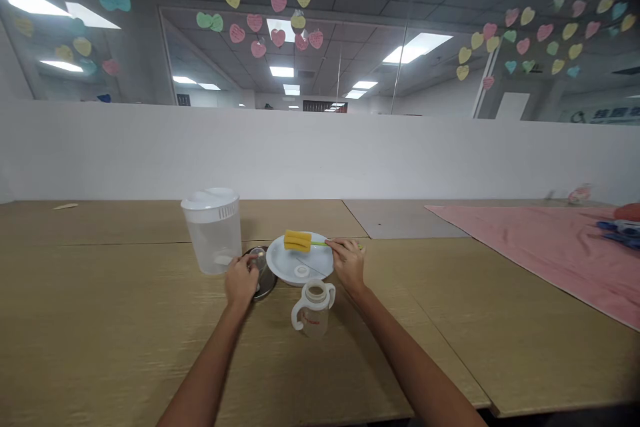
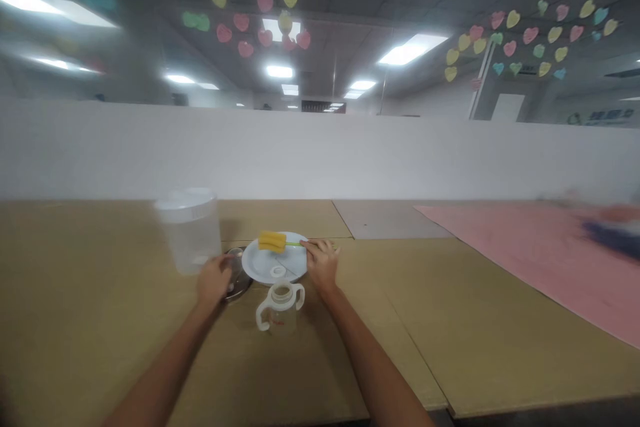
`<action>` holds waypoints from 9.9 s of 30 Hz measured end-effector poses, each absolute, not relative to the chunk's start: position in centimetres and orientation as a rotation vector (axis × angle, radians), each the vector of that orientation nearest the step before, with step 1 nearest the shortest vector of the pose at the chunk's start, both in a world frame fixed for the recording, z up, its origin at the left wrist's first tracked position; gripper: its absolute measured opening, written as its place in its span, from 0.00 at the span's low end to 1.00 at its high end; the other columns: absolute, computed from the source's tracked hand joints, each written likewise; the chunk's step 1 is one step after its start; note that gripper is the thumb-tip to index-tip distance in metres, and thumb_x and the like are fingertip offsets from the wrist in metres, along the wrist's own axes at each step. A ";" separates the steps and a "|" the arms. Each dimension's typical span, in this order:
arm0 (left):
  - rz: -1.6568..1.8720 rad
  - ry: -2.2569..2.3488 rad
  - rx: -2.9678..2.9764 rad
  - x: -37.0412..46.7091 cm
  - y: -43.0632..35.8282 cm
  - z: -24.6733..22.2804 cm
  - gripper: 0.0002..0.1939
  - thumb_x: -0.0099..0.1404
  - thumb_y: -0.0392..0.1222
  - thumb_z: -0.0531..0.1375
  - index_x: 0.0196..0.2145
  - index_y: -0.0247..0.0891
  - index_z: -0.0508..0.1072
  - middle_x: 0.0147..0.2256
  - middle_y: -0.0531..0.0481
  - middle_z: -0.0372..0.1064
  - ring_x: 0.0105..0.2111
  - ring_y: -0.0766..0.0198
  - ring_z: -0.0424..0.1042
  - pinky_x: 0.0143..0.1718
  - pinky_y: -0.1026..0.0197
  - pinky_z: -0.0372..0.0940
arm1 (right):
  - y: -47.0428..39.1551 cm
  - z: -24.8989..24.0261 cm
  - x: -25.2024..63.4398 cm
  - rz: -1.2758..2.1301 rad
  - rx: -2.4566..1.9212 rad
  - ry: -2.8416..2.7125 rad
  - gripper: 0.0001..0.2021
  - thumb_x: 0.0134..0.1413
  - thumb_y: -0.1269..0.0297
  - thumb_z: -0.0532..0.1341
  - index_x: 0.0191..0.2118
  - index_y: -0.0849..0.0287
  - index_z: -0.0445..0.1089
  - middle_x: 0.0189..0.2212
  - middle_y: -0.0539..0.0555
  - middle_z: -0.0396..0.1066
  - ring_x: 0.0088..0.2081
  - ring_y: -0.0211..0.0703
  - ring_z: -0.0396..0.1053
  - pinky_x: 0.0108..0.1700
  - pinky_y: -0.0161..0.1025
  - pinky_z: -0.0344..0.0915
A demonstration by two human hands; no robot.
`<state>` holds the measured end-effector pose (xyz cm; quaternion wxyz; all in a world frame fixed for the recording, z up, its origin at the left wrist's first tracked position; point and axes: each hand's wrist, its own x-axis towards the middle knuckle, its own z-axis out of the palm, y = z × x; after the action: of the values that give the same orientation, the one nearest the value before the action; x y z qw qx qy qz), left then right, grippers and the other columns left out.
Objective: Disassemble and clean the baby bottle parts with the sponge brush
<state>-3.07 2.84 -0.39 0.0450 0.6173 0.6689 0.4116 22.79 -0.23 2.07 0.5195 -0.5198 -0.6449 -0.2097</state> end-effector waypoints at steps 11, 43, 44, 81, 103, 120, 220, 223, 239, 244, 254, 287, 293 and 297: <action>1.453 1.213 2.608 0.3 -0.5 2.1 0.13 0.63 0.40 0.49 0.35 0.38 0.73 0.34 0.47 0.71 0.39 0.58 0.67 0.44 0.54 0.60 | -0.6 2.4 22.8 -0.532 -1.260 -1.494 0.16 0.49 0.79 0.56 0.31 0.51 0.76 0.30 0.48 0.75 0.35 0.39 0.64 0.44 0.41 0.46; 1.440 1.154 2.676 1.6 -0.8 1.3 0.13 0.65 0.47 0.50 0.40 0.39 0.71 0.31 0.50 0.71 0.36 0.59 0.69 0.48 0.52 0.59 | -0.1 1.7 23.1 -0.489 -1.366 -1.474 0.18 0.45 0.81 0.55 0.29 0.51 0.77 0.28 0.49 0.74 0.34 0.40 0.61 0.41 0.41 0.45; 1.505 1.170 2.643 1.6 -0.7 1.2 0.13 0.65 0.46 0.51 0.41 0.39 0.70 0.31 0.50 0.71 0.36 0.59 0.69 0.49 0.52 0.59 | -0.1 1.7 23.1 -0.492 -1.369 -1.481 0.18 0.45 0.81 0.55 0.29 0.51 0.77 0.28 0.49 0.74 0.34 0.39 0.61 0.41 0.41 0.45; 1.855 1.904 1.956 -2.2 2.0 0.7 0.15 0.59 0.49 0.55 0.39 0.40 0.75 0.37 0.44 0.66 0.40 0.54 0.65 0.45 0.50 0.62 | 0.7 1.2 23.8 -0.105 -1.176 -1.285 0.15 0.38 0.74 0.50 0.25 0.57 0.74 0.28 0.53 0.74 0.35 0.46 0.67 0.41 0.42 0.61; 1.630 1.895 1.981 -2.0 1.2 1.6 0.14 0.61 0.47 0.51 0.39 0.36 0.67 0.38 0.40 0.68 0.42 0.52 0.68 0.44 0.50 0.61 | 0.6 1.3 23.8 -0.134 -1.171 -1.301 0.15 0.38 0.74 0.50 0.25 0.58 0.74 0.28 0.54 0.74 0.34 0.46 0.66 0.41 0.42 0.60; 1.597 0.302 2.681 4.2 -5.4 2.3 0.13 0.58 0.44 0.56 0.40 0.37 0.68 0.38 0.41 0.68 0.39 0.57 0.69 0.39 0.55 0.66 | 0.3 1.3 23.5 -0.141 -1.246 -1.264 0.15 0.38 0.77 0.50 0.25 0.57 0.74 0.28 0.52 0.74 0.35 0.44 0.66 0.41 0.39 0.58; 2.125 1.313 2.685 -0.6 0.2 1.6 0.22 0.60 0.29 0.52 0.47 0.49 0.71 0.55 0.44 0.55 0.56 0.51 0.56 0.54 0.44 0.55 | 0.4 1.4 24.6 -0.701 -1.118 -1.637 0.17 0.60 0.71 0.49 0.44 0.51 0.73 0.36 0.55 0.73 0.39 0.41 0.68 0.51 0.45 0.57; 2.147 1.355 2.673 -0.5 -0.1 1.8 0.23 0.59 0.28 0.52 0.47 0.50 0.71 0.56 0.45 0.54 0.56 0.52 0.55 0.55 0.43 0.53 | 0.1 1.7 24.7 -0.734 -1.128 -1.638 0.17 0.60 0.72 0.49 0.44 0.51 0.73 0.36 0.55 0.73 0.39 0.41 0.68 0.52 0.45 0.56; 2.079 1.370 2.679 -0.3 -0.4 1.7 0.25 0.56 0.25 0.54 0.46 0.49 0.72 0.54 0.45 0.57 0.55 0.50 0.55 0.56 0.41 0.51 | 0.1 1.9 24.9 -0.901 -1.120 -1.597 0.16 0.59 0.74 0.51 0.43 0.53 0.73 0.35 0.53 0.73 0.38 0.39 0.67 0.52 0.42 0.53; 2.033 1.467 2.708 -0.2 -0.7 1.9 0.26 0.53 0.24 0.55 0.46 0.49 0.73 0.54 0.45 0.57 0.54 0.50 0.57 0.55 0.42 0.53 | 0.1 1.8 24.8 -0.957 -1.111 -1.596 0.16 0.58 0.76 0.51 0.43 0.55 0.73 0.34 0.53 0.73 0.38 0.38 0.67 0.51 0.41 0.53; 1.917 1.675 2.772 -0.5 -0.8 2.0 0.29 0.53 0.24 0.55 0.48 0.51 0.71 0.52 0.43 0.60 0.53 0.48 0.57 0.55 0.41 0.53 | 0.2 1.4 24.2 -0.659 -1.495 -1.385 0.18 0.54 0.77 0.52 0.41 0.52 0.74 0.36 0.52 0.73 0.38 0.40 0.64 0.53 0.45 0.46; 2.300 1.281 2.369 0.7 -1.4 1.4 0.23 0.58 0.51 0.58 0.47 0.36 0.63 0.40 0.42 0.71 0.40 0.54 0.70 0.55 0.44 0.50 | 0.6 1.0 23.9 0.196 -2.014 -1.565 0.17 0.52 0.66 0.54 0.47 0.59 0.70 0.43 0.57 0.73 0.45 0.46 0.70 0.37 0.33 0.59; 2.104 0.897 2.643 2.5 -3.5 1.6 0.23 0.55 0.52 0.58 0.46 0.37 0.63 0.37 0.43 0.72 0.38 0.54 0.72 0.55 0.42 0.48 | 0.3 1.2 23.7 0.181 -2.024 -1.652 0.15 0.52 0.59 0.56 0.42 0.60 0.72 0.40 0.58 0.75 0.41 0.47 0.72 0.33 0.34 0.58; 2.021 0.729 2.675 3.8 -4.5 1.5 0.23 0.55 0.52 0.58 0.45 0.38 0.62 0.35 0.45 0.72 0.38 0.54 0.72 0.54 0.41 0.49 | 0.0 1.6 23.4 0.163 -2.032 -1.710 0.14 0.51 0.58 0.57 0.38 0.59 0.73 0.38 0.59 0.75 0.39 0.47 0.72 0.31 0.33 0.57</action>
<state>3.79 -4.54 1.54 -0.1442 0.7715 0.2104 0.5828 23.42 -0.01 1.56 0.2381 -0.7416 -0.6244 0.0594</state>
